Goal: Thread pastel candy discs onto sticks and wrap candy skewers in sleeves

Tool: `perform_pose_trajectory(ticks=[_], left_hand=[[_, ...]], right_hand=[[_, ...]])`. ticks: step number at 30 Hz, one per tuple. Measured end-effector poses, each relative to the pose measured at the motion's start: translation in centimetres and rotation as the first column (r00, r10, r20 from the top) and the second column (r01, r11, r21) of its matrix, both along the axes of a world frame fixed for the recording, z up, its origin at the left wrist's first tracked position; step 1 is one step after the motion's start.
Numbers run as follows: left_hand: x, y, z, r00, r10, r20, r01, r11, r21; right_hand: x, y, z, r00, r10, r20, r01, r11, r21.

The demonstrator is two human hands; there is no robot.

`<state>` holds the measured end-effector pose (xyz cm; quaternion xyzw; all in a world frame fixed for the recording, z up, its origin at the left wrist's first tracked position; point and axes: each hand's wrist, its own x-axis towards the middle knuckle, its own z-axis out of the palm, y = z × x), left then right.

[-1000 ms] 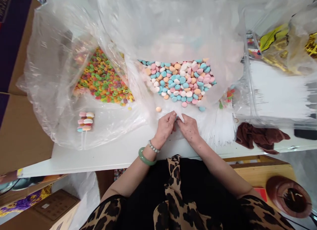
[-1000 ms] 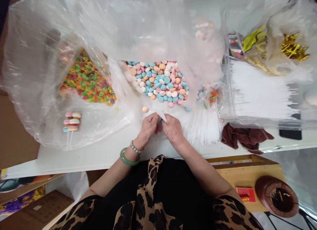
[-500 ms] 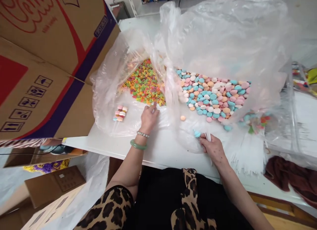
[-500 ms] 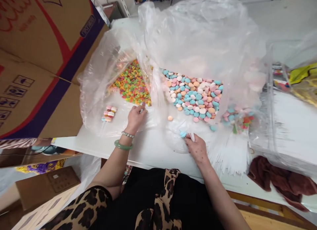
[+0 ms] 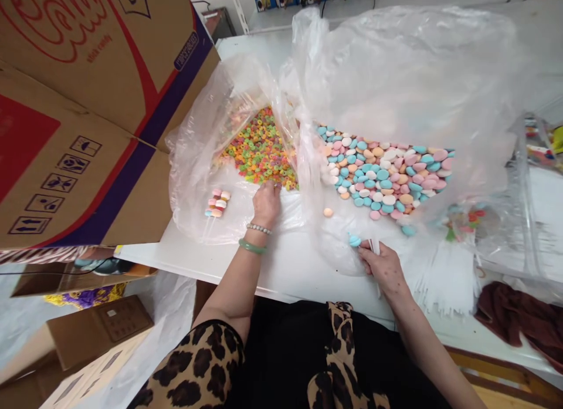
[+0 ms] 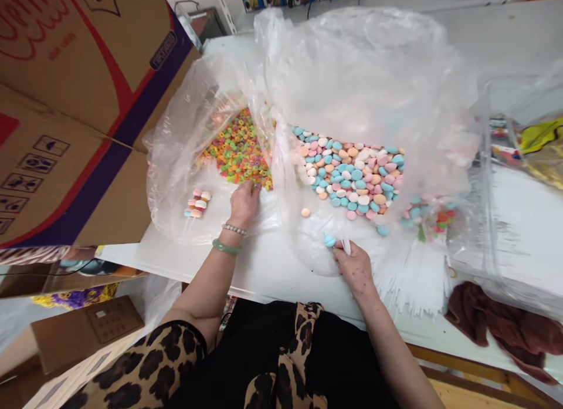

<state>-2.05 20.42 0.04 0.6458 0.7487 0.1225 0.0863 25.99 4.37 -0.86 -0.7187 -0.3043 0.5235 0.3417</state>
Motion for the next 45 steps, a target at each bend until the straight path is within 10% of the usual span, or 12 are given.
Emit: perform_pose_trajectory(ticks=[13, 18, 20, 22, 24, 26, 35, 45], left_hand=[[-0.4, -3.2, 0.3, 0.985, -0.122, -0.125, 0.103, 0.983, -0.149], [-0.4, -4.0, 0.9, 0.965, 0.008, 0.262, 0.006, 0.999, -0.052], [0.9, -5.3, 2.0, 0.751, 0.041, 0.659, 0.016, 0.997, -0.08], [2.9, -6.9, 3.2, 0.368, 0.108, 0.924, 0.143, 0.975, -0.171], [4.9, -8.4, 4.2, 0.088, 0.222, 0.971, 0.294, 0.926, -0.238], [6.6, -9.4, 4.7, -0.028, 0.292, 0.956, 0.365, 0.893, -0.262], [8.0, -9.8, 3.3, -0.09, 0.383, 0.919, 0.409, 0.856, -0.316], [8.1, -9.9, 2.5, 0.012, 0.361, 0.933, 0.446, 0.833, -0.328]], right_hand=[[-0.1, -0.2, -0.2, 0.996, 0.09, -0.019, -0.09, 0.996, 0.01], [-1.0, -0.4, 1.9, 0.996, 0.083, -0.034, -0.082, 0.996, 0.023], [-1.9, -0.5, 3.4, 0.992, 0.118, -0.037, -0.115, 0.99, 0.085], [-3.0, -0.4, 4.5, 0.982, 0.189, 0.014, -0.188, 0.963, 0.191], [-3.8, -0.2, 5.0, 0.961, 0.238, 0.138, -0.269, 0.917, 0.294], [-4.0, -0.1, 5.0, 0.935, 0.238, 0.263, -0.322, 0.882, 0.345], [-2.7, -1.1, 4.0, 0.912, 0.192, 0.362, -0.324, 0.879, 0.35], [-2.4, -1.1, 3.6, 0.882, 0.237, 0.408, -0.401, 0.833, 0.381]])
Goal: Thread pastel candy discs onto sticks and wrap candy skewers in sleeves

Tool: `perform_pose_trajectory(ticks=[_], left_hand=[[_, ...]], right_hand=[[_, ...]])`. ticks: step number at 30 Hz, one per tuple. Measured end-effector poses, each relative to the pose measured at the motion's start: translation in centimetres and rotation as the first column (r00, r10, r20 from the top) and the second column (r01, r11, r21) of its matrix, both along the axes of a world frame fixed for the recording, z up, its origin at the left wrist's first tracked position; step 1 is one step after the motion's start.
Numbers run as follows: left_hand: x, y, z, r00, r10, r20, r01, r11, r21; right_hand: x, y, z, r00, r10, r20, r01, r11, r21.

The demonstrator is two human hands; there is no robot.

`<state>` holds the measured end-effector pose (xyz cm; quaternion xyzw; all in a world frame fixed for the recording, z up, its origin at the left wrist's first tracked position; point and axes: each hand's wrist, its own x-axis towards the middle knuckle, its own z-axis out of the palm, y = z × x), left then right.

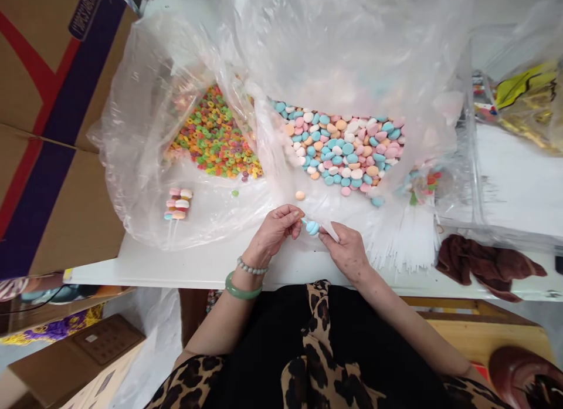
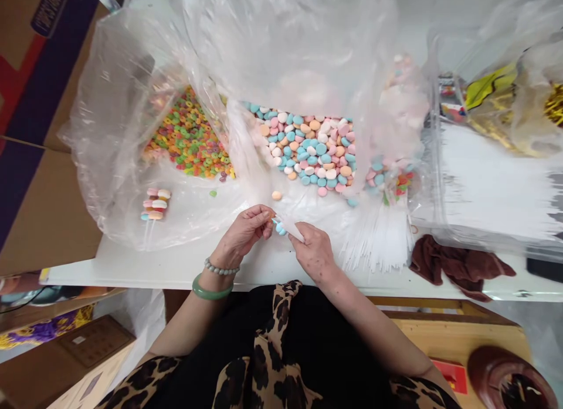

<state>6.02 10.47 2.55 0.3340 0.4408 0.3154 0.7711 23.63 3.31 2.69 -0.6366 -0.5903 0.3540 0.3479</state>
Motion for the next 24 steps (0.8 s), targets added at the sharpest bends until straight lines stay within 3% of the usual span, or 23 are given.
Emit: perform_pose_trajectory(ticks=[6, 10, 14, 20, 24], left_hand=[[0.8, -0.5, -0.5, 0.996, -0.067, -0.052, 0.069, 0.997, 0.038], [1.5, -0.6, -1.1, 0.997, 0.065, 0.044, -0.059, 0.992, -0.113], [1.5, -0.4, -1.2, 0.983, 0.173, 0.058, -0.158, 0.965, -0.209], [3.1, -1.6, -1.5, 0.992, 0.12, 0.035, -0.114, 0.985, -0.13], [4.3, -1.9, -1.3, 0.992, 0.064, -0.112, -0.065, 0.998, -0.005]], right_hand=[[-0.7, 0.1, -0.3, 0.996, 0.007, 0.092, -0.009, 1.0, 0.028], [-1.1, 0.6, -0.4, 0.996, 0.036, 0.087, -0.043, 0.996, 0.082], [-0.3, 0.3, -0.8, 0.99, 0.129, 0.059, -0.13, 0.991, 0.011], [-0.9, 0.0, -1.7, 0.982, -0.18, -0.065, 0.167, 0.972, -0.168], [-0.9, 0.8, -1.6, 0.917, -0.291, -0.272, 0.203, 0.929, -0.31]])
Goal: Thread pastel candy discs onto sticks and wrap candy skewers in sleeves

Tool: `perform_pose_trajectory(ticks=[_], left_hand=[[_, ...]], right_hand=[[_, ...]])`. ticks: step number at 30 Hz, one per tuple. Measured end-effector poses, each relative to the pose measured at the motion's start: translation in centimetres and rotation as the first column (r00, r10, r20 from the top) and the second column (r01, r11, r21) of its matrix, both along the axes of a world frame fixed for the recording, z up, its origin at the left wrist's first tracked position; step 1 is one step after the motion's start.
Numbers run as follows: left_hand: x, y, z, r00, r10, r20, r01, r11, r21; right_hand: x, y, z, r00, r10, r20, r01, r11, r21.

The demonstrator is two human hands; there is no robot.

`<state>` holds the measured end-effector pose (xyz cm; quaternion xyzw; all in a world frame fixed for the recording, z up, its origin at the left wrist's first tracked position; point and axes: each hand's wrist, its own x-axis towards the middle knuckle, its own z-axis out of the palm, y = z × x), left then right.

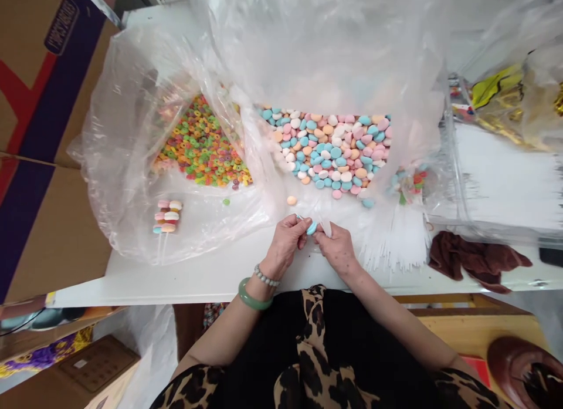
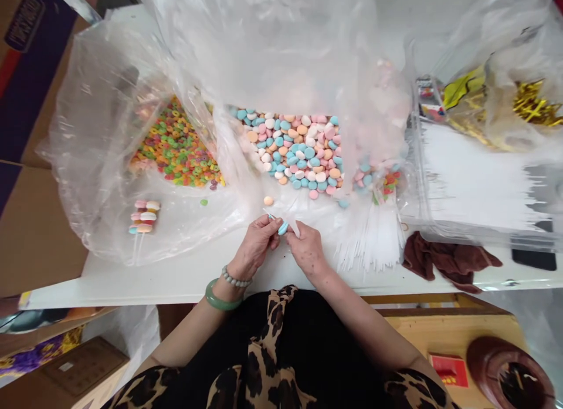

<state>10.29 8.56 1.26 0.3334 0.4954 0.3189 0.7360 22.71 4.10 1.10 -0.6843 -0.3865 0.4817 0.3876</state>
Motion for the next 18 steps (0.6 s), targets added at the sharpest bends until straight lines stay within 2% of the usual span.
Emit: perform_pose_trajectory(ticks=[2, 4, 5, 6, 8, 9, 10, 11, 12, 14, 15, 17, 18], left_hand=[[0.0, 0.7, 0.4, 0.986, -0.036, -0.162, 0.057, 0.991, 0.122], [-0.2, 1.9, 0.6, 0.901, 0.005, -0.435, 0.153, 0.932, 0.328], [-0.3, 2.6, 0.5, 0.804, 0.06, -0.592, 0.242, 0.876, 0.417], [-0.5, 3.3, 0.4, 0.671, 0.122, -0.731, 0.355, 0.812, 0.462], [-0.7, 4.6, -0.1, 0.383, 0.19, -0.904, 0.577, 0.715, 0.395], [-0.8, 5.0, -0.4, 0.274, 0.193, -0.942, 0.643, 0.692, 0.328], [-0.9, 5.2, -0.5, 0.21, 0.187, -0.96, 0.677, 0.68, 0.281], [-0.9, 5.3, -0.6, 0.19, 0.189, -0.963, 0.685, 0.677, 0.268], [-0.8, 5.3, -0.5, 0.207, 0.207, -0.956, 0.674, 0.678, 0.292], [0.0, 5.0, 0.0, 0.306, 0.271, -0.913, 0.626, 0.665, 0.407], [0.6, 5.0, 0.3, 0.369, 0.291, -0.883, 0.609, 0.642, 0.466], [2.4, 5.4, 0.6, 0.478, 0.259, -0.839, 0.624, 0.571, 0.533], [3.4, 5.8, 0.5, 0.51, 0.213, -0.833, 0.652, 0.537, 0.536]], right_hand=[[0.8, 0.2, 0.1, 0.988, -0.082, -0.132, 0.073, 0.995, -0.073], [2.0, 0.2, -0.1, 0.962, -0.205, -0.179, 0.187, 0.976, -0.113], [2.5, 0.2, -0.3, 0.946, -0.262, -0.189, 0.242, 0.963, -0.121], [3.0, 0.2, -0.6, 0.93, -0.304, -0.208, 0.282, 0.951, -0.128], [3.7, 0.1, -1.1, 0.896, -0.353, -0.269, 0.322, 0.935, -0.151], [3.9, 0.0, -1.4, 0.882, -0.365, -0.298, 0.33, 0.93, -0.162], [4.0, 0.0, -1.6, 0.871, -0.373, -0.321, 0.334, 0.927, -0.171], [4.1, -0.1, -1.8, 0.862, -0.379, -0.336, 0.337, 0.924, -0.179], [4.2, -0.2, -1.9, 0.855, -0.386, -0.346, 0.34, 0.921, -0.188], [4.4, -0.3, -1.9, 0.837, -0.404, -0.369, 0.357, 0.914, -0.191], [4.5, -0.4, -1.9, 0.826, -0.416, -0.38, 0.372, 0.909, -0.186], [4.7, -0.5, -1.9, 0.808, -0.439, -0.393, 0.407, 0.898, -0.167], [4.8, -0.5, -1.8, 0.803, -0.447, -0.394, 0.419, 0.894, -0.16]])
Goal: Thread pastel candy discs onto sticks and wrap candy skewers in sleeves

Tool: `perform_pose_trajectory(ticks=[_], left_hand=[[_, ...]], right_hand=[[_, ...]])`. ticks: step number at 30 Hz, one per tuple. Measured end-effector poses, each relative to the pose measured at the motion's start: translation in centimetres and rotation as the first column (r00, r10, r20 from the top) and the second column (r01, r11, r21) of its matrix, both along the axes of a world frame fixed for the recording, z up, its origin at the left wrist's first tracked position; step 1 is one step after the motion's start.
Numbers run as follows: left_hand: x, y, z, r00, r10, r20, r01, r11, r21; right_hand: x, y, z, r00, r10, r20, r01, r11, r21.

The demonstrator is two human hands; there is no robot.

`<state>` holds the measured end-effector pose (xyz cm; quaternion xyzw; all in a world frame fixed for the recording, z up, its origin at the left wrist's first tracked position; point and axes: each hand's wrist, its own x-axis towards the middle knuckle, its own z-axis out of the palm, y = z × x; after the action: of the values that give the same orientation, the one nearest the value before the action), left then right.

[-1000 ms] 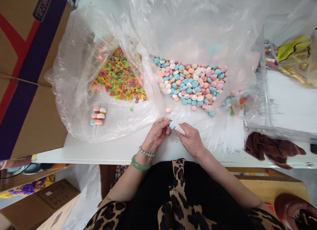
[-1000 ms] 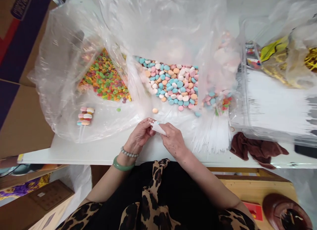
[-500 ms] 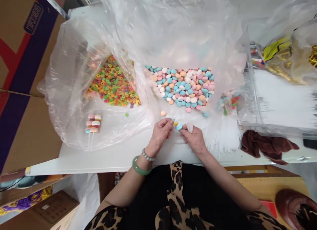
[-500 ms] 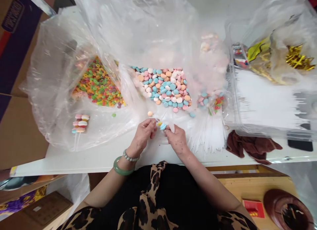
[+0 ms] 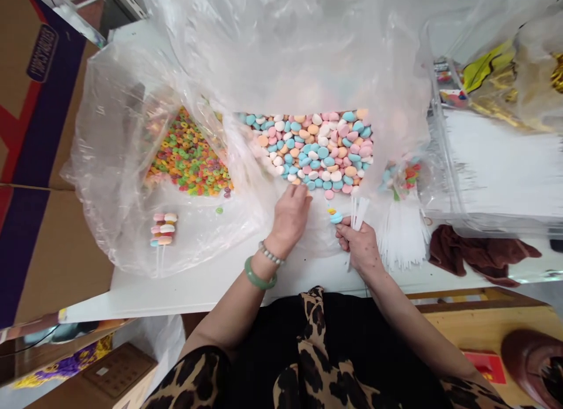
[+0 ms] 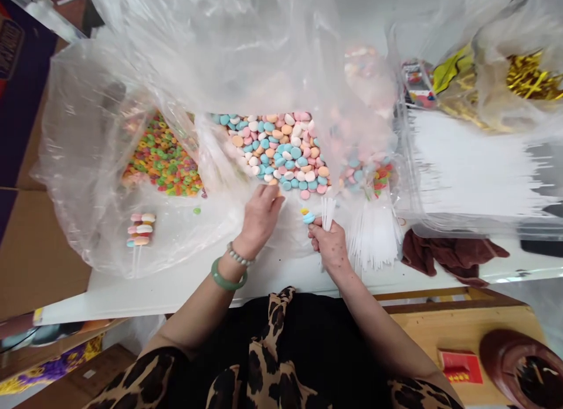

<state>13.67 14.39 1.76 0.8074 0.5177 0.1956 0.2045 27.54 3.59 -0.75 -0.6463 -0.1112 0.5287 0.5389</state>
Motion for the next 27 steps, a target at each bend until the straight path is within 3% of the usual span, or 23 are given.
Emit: perform_pose_trajectory(ticks=[3, 7, 15, 21, 23, 25, 27], left_hand=[[2.5, 1.9, -1.2, 0.991, -0.131, -0.027, 0.13, 0.991, -0.035], [3.2, 3.4, -2.6, 0.985, -0.129, -0.115, 0.129, 0.992, -0.002], [0.4, 0.4, -1.2, 0.964, -0.15, -0.221, 0.114, 0.98, -0.164], [-0.4, -1.1, -3.1, 0.958, -0.274, -0.087, 0.271, 0.961, -0.052], [-0.7, -1.4, -3.5, 0.975, -0.22, 0.032, 0.222, 0.971, -0.086], [-1.1, -1.4, -3.4, 0.97, -0.053, 0.239, 0.099, 0.978, -0.183], [-1.4, -1.1, -2.8, 0.854, 0.213, 0.475, -0.013, 0.921, -0.389]], right_hand=[[0.4, -0.1, 0.1, 1.0, -0.016, 0.001, 0.016, 1.0, -0.012], [0.6, -0.3, 0.4, 1.0, -0.006, -0.019, 0.006, 1.0, -0.018], [0.3, -0.3, 1.1, 0.994, 0.108, 0.016, -0.108, 0.994, 0.0], [0.2, -0.4, 1.5, 0.995, 0.096, 0.021, -0.096, 0.995, 0.0], [0.5, -0.6, 1.6, 0.996, 0.082, 0.034, -0.082, 0.997, -0.001], [0.7, -0.9, 1.7, 0.994, 0.077, 0.071, -0.077, 0.997, -0.002], [0.6, -1.1, 1.9, 0.981, 0.115, 0.155, -0.115, 0.993, -0.005]])
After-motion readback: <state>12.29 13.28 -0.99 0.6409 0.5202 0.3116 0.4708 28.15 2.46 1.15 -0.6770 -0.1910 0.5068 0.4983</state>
